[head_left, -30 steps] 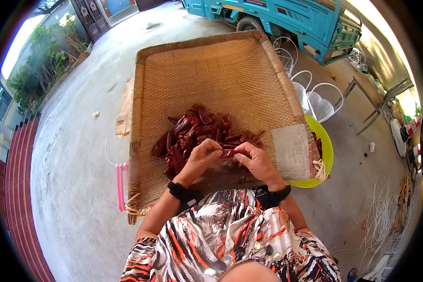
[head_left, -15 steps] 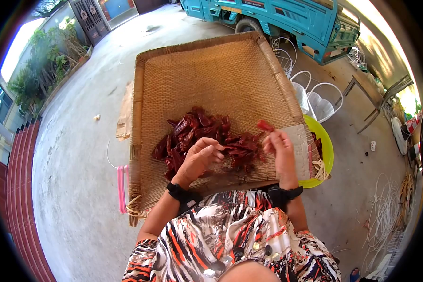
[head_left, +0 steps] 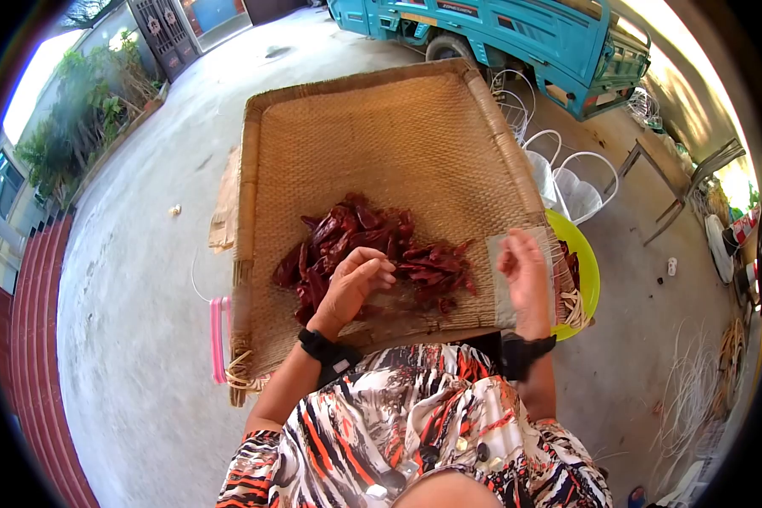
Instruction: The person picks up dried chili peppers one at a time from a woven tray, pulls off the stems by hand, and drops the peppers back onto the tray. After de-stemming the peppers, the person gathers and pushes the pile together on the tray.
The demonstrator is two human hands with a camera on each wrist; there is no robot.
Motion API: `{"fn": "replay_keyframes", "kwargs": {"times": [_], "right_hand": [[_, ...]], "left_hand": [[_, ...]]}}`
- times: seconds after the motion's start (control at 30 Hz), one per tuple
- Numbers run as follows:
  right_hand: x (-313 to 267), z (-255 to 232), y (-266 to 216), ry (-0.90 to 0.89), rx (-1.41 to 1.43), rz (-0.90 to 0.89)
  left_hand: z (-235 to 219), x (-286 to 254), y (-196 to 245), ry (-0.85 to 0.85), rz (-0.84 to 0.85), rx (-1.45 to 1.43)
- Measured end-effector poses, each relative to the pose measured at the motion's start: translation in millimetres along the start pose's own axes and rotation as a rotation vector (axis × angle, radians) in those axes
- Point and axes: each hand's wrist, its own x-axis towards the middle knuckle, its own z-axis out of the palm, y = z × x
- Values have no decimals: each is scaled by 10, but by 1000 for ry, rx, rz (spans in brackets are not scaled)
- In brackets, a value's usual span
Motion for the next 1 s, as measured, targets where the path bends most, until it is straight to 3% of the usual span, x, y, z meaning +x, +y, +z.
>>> {"fn": "replay_keyframes", "kwargs": {"times": [0.1,0.2,0.5,0.6,0.73,0.83,1.0], "right_hand": [[-43,354,296,-281,-707,-108],[-130,566,342,-284,-1330,-446],[-124,552,263,-191,-1024,-333],[-158,626,222,-275,-939,-275],[-264,820,168,-476,-918,-364],[-338,889,79,-603,-702,-6],[-365,821,77,-894,-395,226]], "left_hand": [[-2,4,-6,1,-3,9],[13,-2,2,4,-12,25],[49,-11,10,30,-56,75],[96,-22,39,27,-69,168],[153,-43,67,-19,-87,300],[136,-57,80,-32,-134,275],[104,-33,20,-144,-150,340]]}}
